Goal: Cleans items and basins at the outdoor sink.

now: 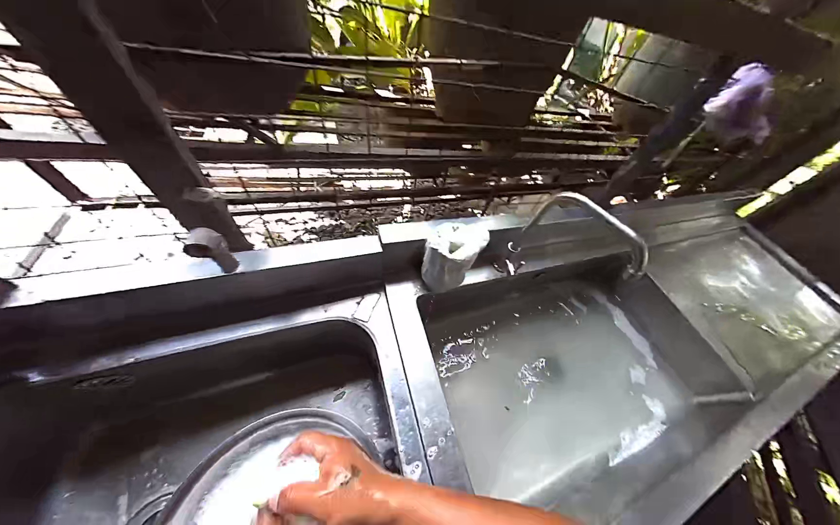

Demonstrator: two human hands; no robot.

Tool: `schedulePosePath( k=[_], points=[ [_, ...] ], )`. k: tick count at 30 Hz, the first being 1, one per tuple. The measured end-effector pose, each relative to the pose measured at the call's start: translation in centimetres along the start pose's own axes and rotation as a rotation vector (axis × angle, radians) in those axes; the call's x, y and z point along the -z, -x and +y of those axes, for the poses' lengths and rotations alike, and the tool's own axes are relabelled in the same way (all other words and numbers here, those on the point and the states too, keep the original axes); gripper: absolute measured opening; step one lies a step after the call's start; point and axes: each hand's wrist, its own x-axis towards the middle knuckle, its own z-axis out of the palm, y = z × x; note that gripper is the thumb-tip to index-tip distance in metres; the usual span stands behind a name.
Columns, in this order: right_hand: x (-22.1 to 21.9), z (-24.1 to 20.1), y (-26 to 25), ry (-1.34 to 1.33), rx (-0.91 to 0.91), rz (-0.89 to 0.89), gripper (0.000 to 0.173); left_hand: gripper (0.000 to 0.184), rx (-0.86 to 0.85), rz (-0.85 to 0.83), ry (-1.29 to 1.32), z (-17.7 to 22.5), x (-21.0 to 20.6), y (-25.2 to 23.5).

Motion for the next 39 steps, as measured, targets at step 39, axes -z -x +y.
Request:
schedulePosePath(
  k=[39],
  points=[
    [15.1,13.2,21.8,-0.104,-0.72,-0.387,0.031,0.052,-0.703,-0.191,-1.301,2.6,-19.5,5.2]
  ],
)
